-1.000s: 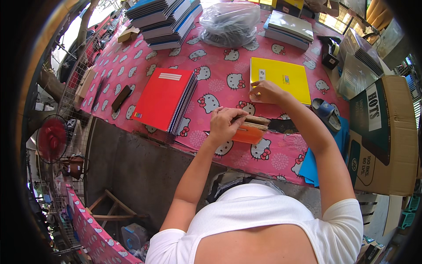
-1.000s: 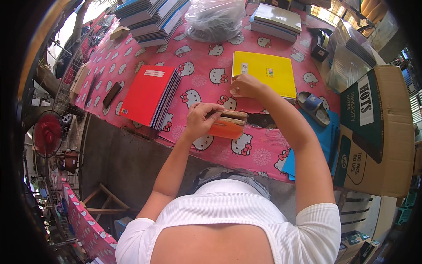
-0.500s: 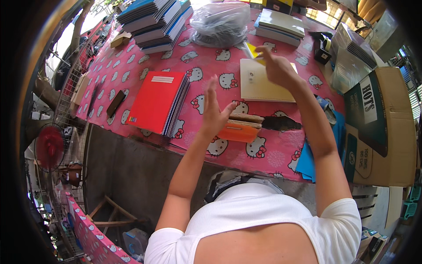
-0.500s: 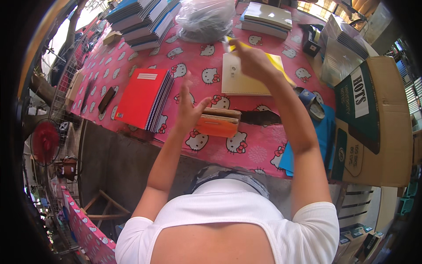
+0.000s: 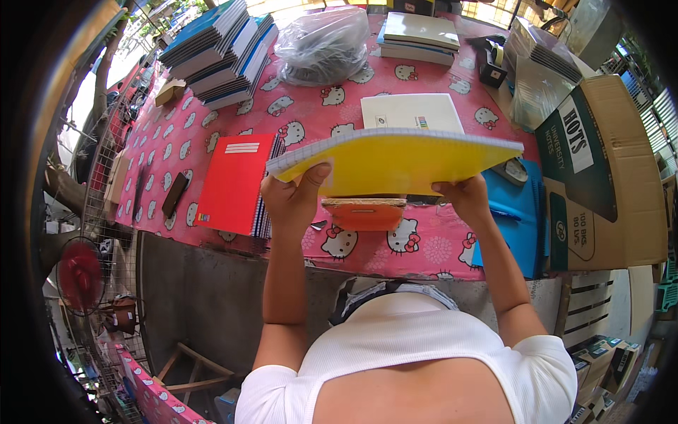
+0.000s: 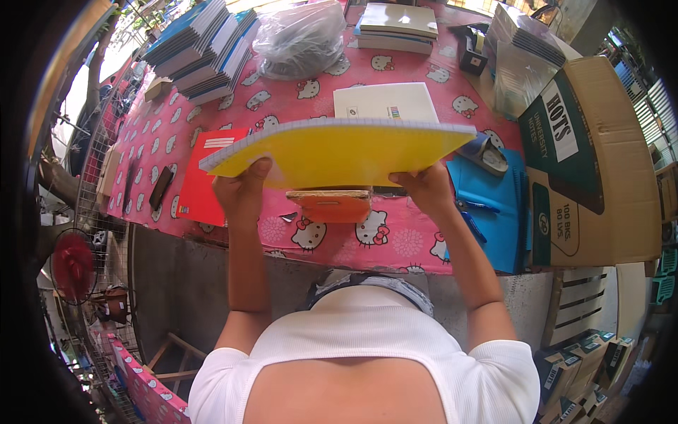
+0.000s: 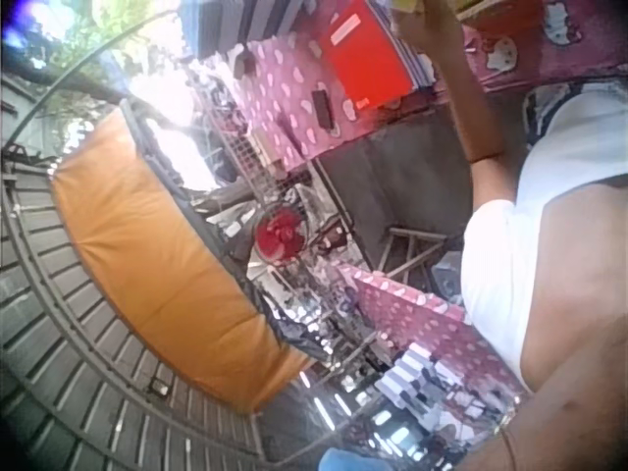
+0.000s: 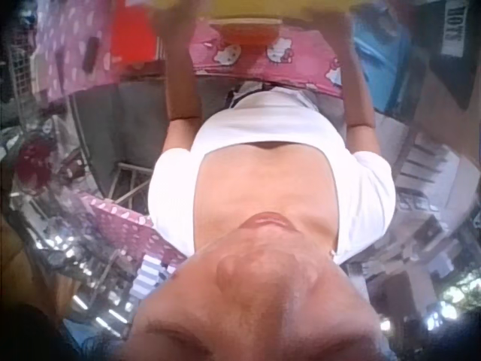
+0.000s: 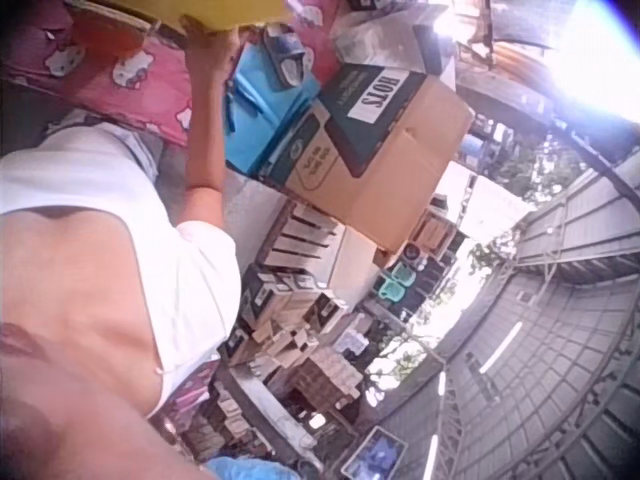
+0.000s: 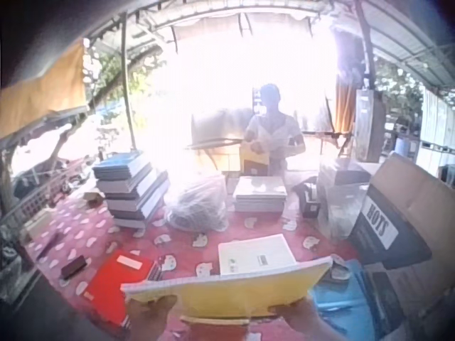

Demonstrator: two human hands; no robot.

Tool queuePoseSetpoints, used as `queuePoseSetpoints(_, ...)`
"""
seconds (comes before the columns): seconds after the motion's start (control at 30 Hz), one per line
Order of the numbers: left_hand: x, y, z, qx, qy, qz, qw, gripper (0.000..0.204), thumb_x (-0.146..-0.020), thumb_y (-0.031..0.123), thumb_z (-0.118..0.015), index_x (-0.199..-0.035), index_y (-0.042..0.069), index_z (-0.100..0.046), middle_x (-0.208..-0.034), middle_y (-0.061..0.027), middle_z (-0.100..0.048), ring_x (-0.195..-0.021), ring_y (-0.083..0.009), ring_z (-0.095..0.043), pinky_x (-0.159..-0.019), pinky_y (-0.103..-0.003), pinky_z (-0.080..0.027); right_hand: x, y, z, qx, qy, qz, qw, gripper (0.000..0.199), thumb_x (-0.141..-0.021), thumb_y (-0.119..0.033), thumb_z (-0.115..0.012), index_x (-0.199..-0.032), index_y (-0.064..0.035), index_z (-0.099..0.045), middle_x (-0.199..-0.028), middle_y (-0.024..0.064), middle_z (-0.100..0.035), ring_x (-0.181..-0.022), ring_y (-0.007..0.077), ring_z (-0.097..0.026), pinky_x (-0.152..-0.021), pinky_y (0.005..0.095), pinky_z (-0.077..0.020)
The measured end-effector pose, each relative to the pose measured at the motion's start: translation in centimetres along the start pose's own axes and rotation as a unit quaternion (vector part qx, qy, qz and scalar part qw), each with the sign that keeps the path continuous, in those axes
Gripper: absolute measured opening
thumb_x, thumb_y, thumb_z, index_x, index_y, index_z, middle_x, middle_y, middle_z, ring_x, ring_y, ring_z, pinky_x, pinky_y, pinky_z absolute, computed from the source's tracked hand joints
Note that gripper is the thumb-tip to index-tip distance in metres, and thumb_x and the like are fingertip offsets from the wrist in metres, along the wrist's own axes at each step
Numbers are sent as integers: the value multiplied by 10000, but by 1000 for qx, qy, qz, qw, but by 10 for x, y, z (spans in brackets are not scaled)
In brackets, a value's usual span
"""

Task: The person prepares spiral-bound notebooks by inserting plastic spiral coils into pre-punched holes of different colored notebooks and trimming the excess coil.

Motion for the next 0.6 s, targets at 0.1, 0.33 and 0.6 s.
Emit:
queuePoseSetpoints(0.1,-2,-5,8,95,33,-46,994,272,-803,93,-738,-1013,-9,-599,-894,-38,-669,-764,-94,-605,-688,-236,-487,6,-14,-12,-11,52,65,996,209,-744,40,-707,-942,4,-650,-820,47,-678,-750,125,-639,-666,246,-508)
queuePoseSetpoints(0.33,22,-93,22,49,-72,53,995,422,-795,132,-753,-1127,6,-525,-1026,-59,-596,-957,-133,-559,-826,-268,-457,25,66,-43,159,-53,39,985,365,-743,56,-693,-1084,-29,-594,-994,93,-659,-926,184,-630,-757,295,-526)
queuePoseSetpoints(0.6,40,-130,8,-33,0,103,994,1053,-676,97,-809,-1450,1,-101,-1456,-162,-228,-1302,-226,-305,-1079,-384,-255,33,79,-56,-126,-22,65,990,393,-794,7,-658,-1157,-67,-527,-1043,86,-442,-946,236,-525,-828,353,-485)
Point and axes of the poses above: each hand's wrist, its own x-axis away from the middle knuckle, its own z-axis out of the back of the hand, y = z × x, the point moved 4 cm from there along -x, towards the middle knuckle
